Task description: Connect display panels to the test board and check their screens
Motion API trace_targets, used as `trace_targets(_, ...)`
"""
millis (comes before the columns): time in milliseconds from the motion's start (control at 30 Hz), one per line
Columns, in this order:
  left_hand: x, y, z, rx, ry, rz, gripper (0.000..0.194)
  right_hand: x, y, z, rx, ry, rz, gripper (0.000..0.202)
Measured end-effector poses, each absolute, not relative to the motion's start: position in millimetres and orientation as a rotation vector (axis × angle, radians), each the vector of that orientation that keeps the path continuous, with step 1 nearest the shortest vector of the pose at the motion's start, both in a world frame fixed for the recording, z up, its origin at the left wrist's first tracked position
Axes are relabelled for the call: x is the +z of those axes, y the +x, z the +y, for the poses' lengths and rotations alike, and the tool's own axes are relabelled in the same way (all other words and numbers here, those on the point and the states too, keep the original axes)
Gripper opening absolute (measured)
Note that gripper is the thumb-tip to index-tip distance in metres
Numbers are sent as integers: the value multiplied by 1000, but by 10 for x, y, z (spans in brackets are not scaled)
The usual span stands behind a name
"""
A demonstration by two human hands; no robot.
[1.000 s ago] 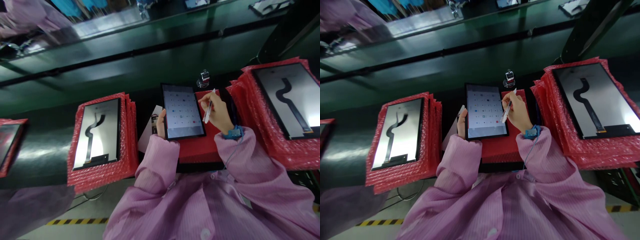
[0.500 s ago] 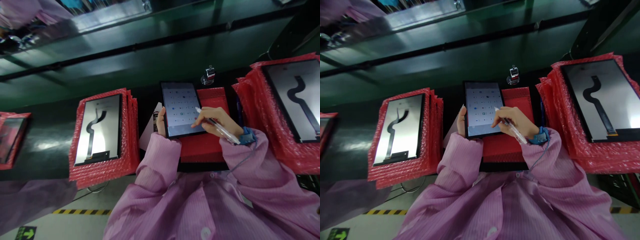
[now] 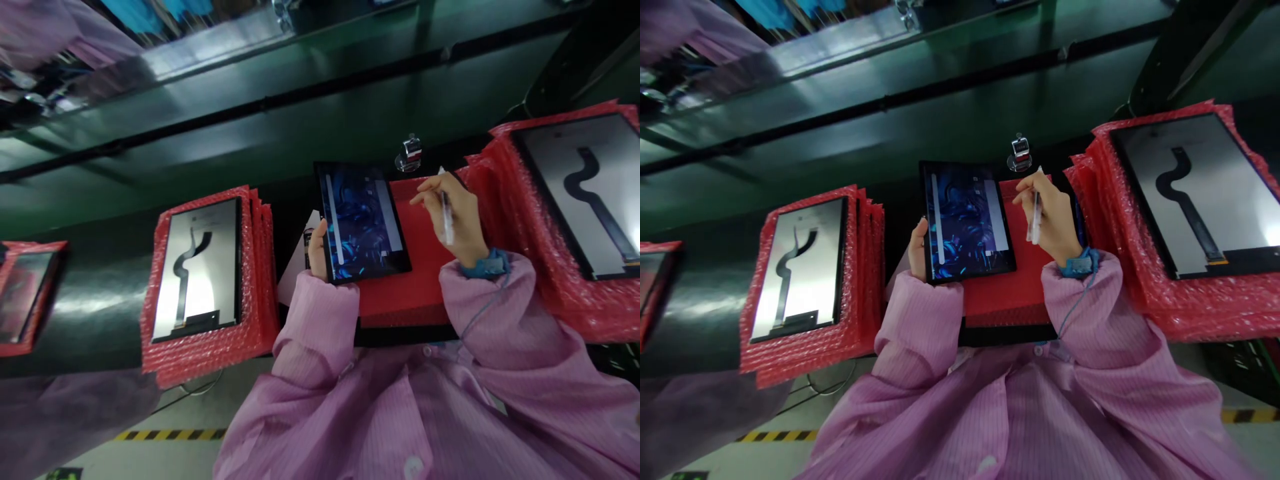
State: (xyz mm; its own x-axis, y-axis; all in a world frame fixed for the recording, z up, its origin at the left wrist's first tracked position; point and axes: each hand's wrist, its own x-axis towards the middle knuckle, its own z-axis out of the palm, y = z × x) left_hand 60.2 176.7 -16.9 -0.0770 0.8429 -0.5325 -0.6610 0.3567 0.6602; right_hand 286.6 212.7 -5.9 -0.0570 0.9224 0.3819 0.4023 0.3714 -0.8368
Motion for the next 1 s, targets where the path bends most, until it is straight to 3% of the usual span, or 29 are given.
trace_targets(267, 367, 742, 1659, 1190, 282, 1074, 28, -165, 2867, 2237, 628, -1271, -1721, 13)
trace_targets(367, 512, 810, 1638, 1139, 421, 1104, 28, -237, 2895, 2262, 467, -1352, -1821, 22)
trace_targets(500, 541, 945, 1660, 1209, 562, 1158, 28, -411, 3018, 2277, 179, -1531, -1949, 29)
trace_targets(700, 514, 1138, 1649, 1252, 622, 1174, 33, -437, 3139, 2270, 191, -1602, -1968, 34)
trace_targets(867, 547, 1307, 1588, 1269, 702, 1095, 35, -68, 2910, 2186, 220, -1212, -1964, 63)
trace_targets(1000, 546, 1433, 1590, 1271, 715, 1105, 47, 82, 2754, 2099, 282, -880, -2015, 62)
